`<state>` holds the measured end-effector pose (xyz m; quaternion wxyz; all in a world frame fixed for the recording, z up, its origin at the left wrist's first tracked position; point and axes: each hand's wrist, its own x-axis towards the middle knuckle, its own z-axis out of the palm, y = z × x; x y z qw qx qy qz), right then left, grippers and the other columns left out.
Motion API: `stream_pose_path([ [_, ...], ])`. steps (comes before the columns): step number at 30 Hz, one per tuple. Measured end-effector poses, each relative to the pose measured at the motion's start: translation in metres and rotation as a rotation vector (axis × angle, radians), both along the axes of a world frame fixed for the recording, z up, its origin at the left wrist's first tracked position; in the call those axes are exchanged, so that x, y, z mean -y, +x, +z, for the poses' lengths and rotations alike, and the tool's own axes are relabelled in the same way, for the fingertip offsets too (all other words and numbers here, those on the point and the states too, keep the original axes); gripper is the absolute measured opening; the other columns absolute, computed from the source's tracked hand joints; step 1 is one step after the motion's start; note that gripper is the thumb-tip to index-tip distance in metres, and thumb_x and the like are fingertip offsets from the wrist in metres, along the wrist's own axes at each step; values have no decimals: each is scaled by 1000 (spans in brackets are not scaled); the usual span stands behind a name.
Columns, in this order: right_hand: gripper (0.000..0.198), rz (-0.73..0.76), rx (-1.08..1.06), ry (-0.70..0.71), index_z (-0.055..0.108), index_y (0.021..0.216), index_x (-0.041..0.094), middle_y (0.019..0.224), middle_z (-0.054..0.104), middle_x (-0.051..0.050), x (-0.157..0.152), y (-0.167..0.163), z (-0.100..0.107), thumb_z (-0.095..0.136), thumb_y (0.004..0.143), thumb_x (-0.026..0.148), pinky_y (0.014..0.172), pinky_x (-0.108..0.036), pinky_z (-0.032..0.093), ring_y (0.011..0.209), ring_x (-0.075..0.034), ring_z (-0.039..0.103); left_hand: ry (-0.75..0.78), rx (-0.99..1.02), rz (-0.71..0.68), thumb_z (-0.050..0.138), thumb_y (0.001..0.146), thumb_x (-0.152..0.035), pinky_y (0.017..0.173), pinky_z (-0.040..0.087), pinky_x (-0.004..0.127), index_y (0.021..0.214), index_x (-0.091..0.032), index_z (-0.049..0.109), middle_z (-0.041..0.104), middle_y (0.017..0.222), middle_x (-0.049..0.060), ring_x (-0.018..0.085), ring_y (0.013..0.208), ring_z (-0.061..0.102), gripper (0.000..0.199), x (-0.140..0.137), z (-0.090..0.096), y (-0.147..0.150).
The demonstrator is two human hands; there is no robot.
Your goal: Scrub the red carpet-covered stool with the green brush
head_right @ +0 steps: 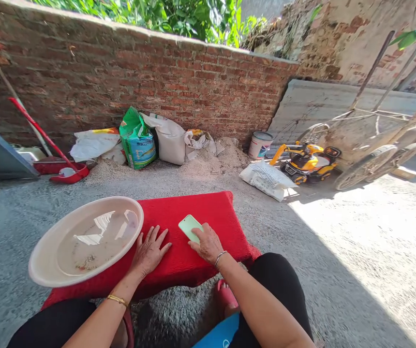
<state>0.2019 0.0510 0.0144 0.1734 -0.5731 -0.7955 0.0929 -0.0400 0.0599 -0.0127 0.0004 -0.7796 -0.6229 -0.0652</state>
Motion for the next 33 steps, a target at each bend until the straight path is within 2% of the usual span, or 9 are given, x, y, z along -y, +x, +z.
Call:
stream_pose_path([
  [3,39,47,59,-10,58,121,27,110,50,-8,-4,-4,0,61,86,43,89,-32,43,99,-20,52,4,0,-1,43,92,-51,113,20,56,139,-25,47,36,151,15,32,141,29,54,0,-1,-1],
  [5,39,-18,87,-30,58,122,27,109,50,-7,-10,9,-1,61,86,43,89,-32,42,99,-20,52,4,4,-4,43,91,-51,113,20,56,139,-25,47,36,151,15,32,141,28,54,0,-1,-1],
  [13,43,-711,-35,-215,58,123,28,109,51,-7,-20,120,-2,53,87,51,80,-34,45,91,-22,59,-1,20,-2,45,91,-50,112,20,57,139,-24,47,35,151,16,33,141,28,55,0,-1,0],
  [16,45,-876,-78,-202,59,122,27,107,51,-8,-6,146,-1,52,85,53,81,-35,44,93,-23,58,1,30,-1,45,91,-50,112,20,57,139,-24,48,36,151,16,33,141,28,55,0,0,0],
  [18,46,-917,-128,-168,59,120,26,105,51,-8,7,152,-1,52,84,53,81,-36,45,91,-23,58,0,38,1,44,91,-50,112,20,57,139,-24,47,36,151,16,33,141,28,54,0,0,1],
  [22,42,-789,-247,-26,61,113,25,98,52,-5,40,130,-9,52,83,54,81,-37,46,87,-22,57,-10,49,4,44,91,-50,112,20,56,139,-24,47,35,151,16,32,141,27,54,0,0,1],
  [25,36,-511,-255,83,61,111,26,100,53,-5,67,91,-17,54,85,49,82,-35,48,90,-21,57,-6,55,0,43,91,-51,112,21,56,139,-25,47,35,151,15,32,141,27,54,0,-1,0],
  [29,36,-148,-117,116,62,116,27,111,52,-9,92,37,-24,59,85,45,84,-35,49,96,-23,56,4,48,-4,43,91,-51,112,21,57,139,-24,47,36,151,15,33,141,28,54,0,0,-1],
  [33,34,-135,-26,82,62,115,29,111,54,-8,99,26,-25,63,83,41,82,-34,49,92,-22,57,1,31,-2,43,91,-51,111,22,57,138,-25,48,37,150,15,33,141,29,54,-1,1,0],
])
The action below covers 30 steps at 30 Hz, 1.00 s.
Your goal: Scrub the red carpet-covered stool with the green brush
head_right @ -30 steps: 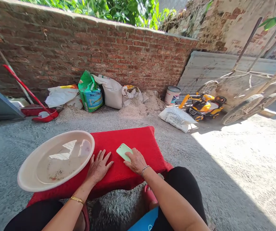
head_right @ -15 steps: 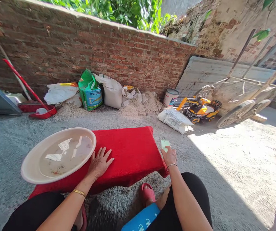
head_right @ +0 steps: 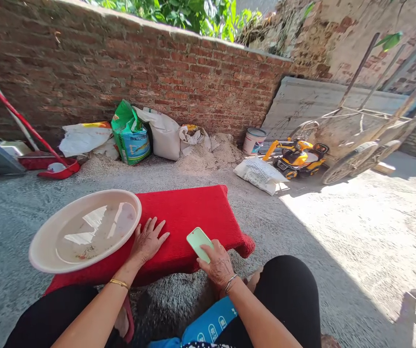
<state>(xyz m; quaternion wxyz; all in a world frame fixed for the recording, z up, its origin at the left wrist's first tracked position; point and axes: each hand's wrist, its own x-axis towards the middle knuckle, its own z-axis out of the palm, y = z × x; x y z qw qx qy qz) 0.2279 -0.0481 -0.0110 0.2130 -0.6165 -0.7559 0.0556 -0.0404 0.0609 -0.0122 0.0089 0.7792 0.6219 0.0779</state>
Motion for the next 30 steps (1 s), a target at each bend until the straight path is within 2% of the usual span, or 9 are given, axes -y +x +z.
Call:
stream_pose_path([
  [4,32,-205,-17,-52,62,114,28,105,54,-7,3,40,2,58,85,42,82,-35,48,92,-22,57,-1,-1,0,44,91,-52,112,21,56,138,-25,48,36,151,15,33,141,28,55,0,1,1],
  [9,38,-634,-93,-146,60,113,27,104,52,-6,10,104,6,54,84,50,79,-34,46,93,-23,56,10,-3,-9,43,91,-50,112,20,56,138,-23,49,37,150,16,33,141,28,54,1,1,1],
  [11,41,-783,-123,-174,60,112,27,102,52,-6,10,120,5,55,81,53,77,-35,45,90,-23,56,10,-2,-7,42,91,-51,112,20,55,138,-23,48,36,150,15,32,141,27,55,1,0,0],
  [13,42,-860,-184,-170,61,111,26,99,52,-6,8,126,4,56,80,54,77,-35,45,87,-23,55,6,-4,-3,42,91,-51,112,20,55,139,-24,47,35,151,15,32,141,27,55,0,-1,-1],
  [15,41,-817,-244,-105,60,108,25,98,52,-7,5,122,3,55,80,54,79,-36,45,89,-24,54,1,-5,-2,42,91,-52,112,20,55,139,-25,46,35,151,14,32,141,27,55,0,-2,-1],
  [19,35,-474,-248,52,60,107,24,100,52,-7,-3,83,3,53,85,50,87,-36,45,99,-24,52,4,-10,-1,42,91,-53,112,21,55,139,-26,47,35,151,14,32,141,27,56,-1,-3,-1],
  [24,34,-50,-111,41,62,114,25,112,51,-9,-8,18,9,60,85,43,88,-35,46,98,-22,53,7,-36,-6,41,91,-53,111,22,55,138,-25,48,36,150,14,32,141,28,55,-1,-2,-1],
  [27,36,27,-38,8,63,115,26,113,52,-9,-13,-2,10,65,83,42,86,-36,47,95,-22,54,4,-43,-6,42,91,-53,111,22,56,138,-25,48,37,150,15,32,141,28,55,-2,-1,-1],
  [30,35,-45,-26,-26,64,113,25,109,52,-8,-17,4,10,65,82,41,84,-35,47,92,-22,56,2,-44,-5,42,91,-52,111,22,56,138,-25,48,37,150,15,32,141,28,54,-2,-1,-1],
])
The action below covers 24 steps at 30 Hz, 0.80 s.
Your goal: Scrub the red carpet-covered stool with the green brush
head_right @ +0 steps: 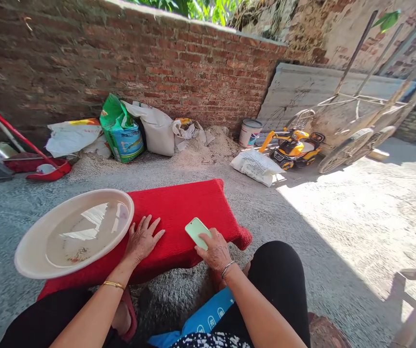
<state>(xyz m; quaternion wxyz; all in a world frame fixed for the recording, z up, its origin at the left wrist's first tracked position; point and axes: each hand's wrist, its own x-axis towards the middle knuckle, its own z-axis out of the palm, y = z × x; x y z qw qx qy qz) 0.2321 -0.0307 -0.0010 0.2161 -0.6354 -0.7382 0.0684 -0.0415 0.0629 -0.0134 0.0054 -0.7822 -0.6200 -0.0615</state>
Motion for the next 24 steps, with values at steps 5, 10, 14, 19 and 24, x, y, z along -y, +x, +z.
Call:
stream_pose_path([
  [5,32,-285,-88,-65,64,111,25,104,52,-6,-3,50,-1,61,84,41,81,-33,46,91,-21,56,-1,-4,-3,42,91,-52,111,22,56,138,-25,48,36,150,15,32,141,28,54,0,1,1],
  [10,35,-627,-171,-99,65,107,26,100,52,-4,-3,99,0,60,80,46,81,-35,44,91,-21,55,2,-10,-4,43,91,-51,111,23,56,138,-24,48,37,150,16,33,140,28,55,1,2,1],
  [14,40,-754,-212,-57,66,105,24,98,52,-6,-7,110,2,59,77,52,80,-36,43,90,-23,54,8,-1,-7,43,91,-51,110,23,57,137,-24,49,37,150,16,33,140,29,54,1,1,1],
  [19,36,-458,-249,94,66,104,22,97,52,-6,-12,71,0,58,81,48,82,-35,45,91,-21,54,20,-9,-10,43,91,-51,110,24,56,137,-24,50,38,149,16,33,140,30,54,0,0,0],
  [24,33,-16,-89,94,65,112,24,109,52,-9,-9,2,-3,65,82,39,84,-33,46,94,-21,53,24,-32,-16,43,91,-51,110,24,56,137,-23,49,39,149,16,33,139,31,54,1,2,0],
])
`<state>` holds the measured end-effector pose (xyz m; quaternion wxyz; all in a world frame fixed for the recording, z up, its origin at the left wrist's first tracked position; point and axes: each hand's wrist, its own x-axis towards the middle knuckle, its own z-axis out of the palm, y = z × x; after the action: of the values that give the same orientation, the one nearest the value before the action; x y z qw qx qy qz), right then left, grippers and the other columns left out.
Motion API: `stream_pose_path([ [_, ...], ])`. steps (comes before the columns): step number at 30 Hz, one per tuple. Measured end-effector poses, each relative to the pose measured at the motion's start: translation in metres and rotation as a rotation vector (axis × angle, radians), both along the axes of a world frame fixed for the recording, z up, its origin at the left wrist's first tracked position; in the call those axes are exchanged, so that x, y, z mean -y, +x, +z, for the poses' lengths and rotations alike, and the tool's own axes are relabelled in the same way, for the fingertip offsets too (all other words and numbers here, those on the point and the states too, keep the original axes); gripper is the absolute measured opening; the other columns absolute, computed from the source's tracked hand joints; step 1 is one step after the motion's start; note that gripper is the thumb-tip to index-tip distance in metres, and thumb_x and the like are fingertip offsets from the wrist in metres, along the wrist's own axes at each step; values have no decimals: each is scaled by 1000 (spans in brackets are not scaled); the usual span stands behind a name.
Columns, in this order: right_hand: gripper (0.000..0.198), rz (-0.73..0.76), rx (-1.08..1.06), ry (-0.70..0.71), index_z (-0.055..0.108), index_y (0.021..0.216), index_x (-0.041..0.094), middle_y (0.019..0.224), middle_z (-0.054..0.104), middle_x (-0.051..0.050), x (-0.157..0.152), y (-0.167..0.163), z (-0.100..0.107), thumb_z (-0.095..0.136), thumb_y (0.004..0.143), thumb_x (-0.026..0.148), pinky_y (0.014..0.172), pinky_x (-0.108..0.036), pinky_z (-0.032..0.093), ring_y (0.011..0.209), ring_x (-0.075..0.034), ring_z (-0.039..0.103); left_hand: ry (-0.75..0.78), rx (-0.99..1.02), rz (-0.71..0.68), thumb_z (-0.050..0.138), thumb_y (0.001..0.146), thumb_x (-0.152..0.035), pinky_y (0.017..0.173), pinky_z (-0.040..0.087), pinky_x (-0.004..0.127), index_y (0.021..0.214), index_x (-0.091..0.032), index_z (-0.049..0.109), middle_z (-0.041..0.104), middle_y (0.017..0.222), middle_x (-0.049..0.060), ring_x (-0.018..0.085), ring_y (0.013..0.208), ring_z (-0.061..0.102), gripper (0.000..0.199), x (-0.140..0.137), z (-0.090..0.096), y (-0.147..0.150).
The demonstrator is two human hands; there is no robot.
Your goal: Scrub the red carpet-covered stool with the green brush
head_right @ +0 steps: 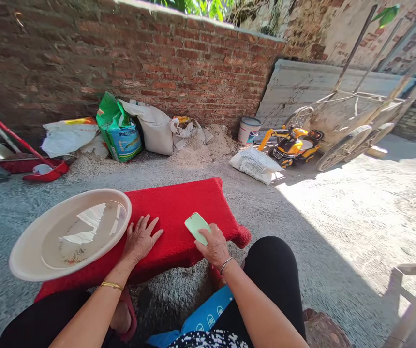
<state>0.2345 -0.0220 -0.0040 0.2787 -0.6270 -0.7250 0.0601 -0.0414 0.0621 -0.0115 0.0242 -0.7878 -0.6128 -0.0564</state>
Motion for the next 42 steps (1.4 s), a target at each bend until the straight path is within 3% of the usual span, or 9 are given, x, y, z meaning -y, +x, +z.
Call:
stream_pose_path([
  [3,34,151,129,0,65,114,27,115,52,-10,-1,-24,1,67,81,39,87,-36,45,99,-24,51,-1,-8,0,42,92,-51,110,24,56,137,-24,49,39,149,15,32,139,31,53,0,1,0],
  [6,34,119,156,-30,65,114,28,115,51,-9,-9,-23,3,67,82,39,88,-36,44,98,-23,51,-5,-4,5,42,91,-51,111,23,56,137,-24,49,39,149,15,32,140,30,54,0,0,0],
  [14,33,-431,-7,-224,65,113,27,106,51,-7,-31,57,7,60,84,43,80,-32,44,92,-20,55,-27,41,12,43,91,-52,111,22,56,138,-24,49,37,150,16,33,140,29,55,-1,-2,0],
  [21,40,-772,-73,-190,65,112,24,104,53,-9,-25,99,11,57,82,51,81,-36,44,99,-25,53,-22,34,13,42,91,-52,111,22,56,138,-24,48,37,150,16,33,140,29,55,1,0,1],
  [23,40,-700,-114,-118,65,110,24,102,53,-8,-25,91,10,56,82,51,82,-36,45,97,-24,54,-18,35,12,42,91,-52,111,23,56,138,-24,48,37,150,16,34,140,30,55,2,1,1],
  [27,36,-362,-153,-18,65,108,25,103,52,-7,-24,47,5,58,82,49,80,-34,48,92,-21,55,-8,35,4,43,91,-52,111,23,57,137,-24,49,38,149,16,33,140,30,54,3,2,2],
  [34,37,263,89,28,64,115,26,117,52,-11,-2,-41,5,66,82,42,89,-37,46,102,-24,53,-3,12,-10,39,92,-53,111,23,56,138,-25,48,37,150,15,32,140,29,54,2,1,0],
  [37,37,273,139,-24,64,116,27,116,52,-10,-3,-46,6,66,82,43,90,-37,45,101,-24,52,-15,27,-8,39,92,-52,111,22,56,138,-25,47,36,150,15,33,140,29,54,2,2,1],
  [42,34,-92,108,-144,65,115,26,109,52,-9,-22,-3,11,62,84,40,84,-34,46,96,-23,54,-43,46,12,42,91,-52,112,20,54,139,-25,46,35,151,14,32,141,27,56,3,4,2],
])
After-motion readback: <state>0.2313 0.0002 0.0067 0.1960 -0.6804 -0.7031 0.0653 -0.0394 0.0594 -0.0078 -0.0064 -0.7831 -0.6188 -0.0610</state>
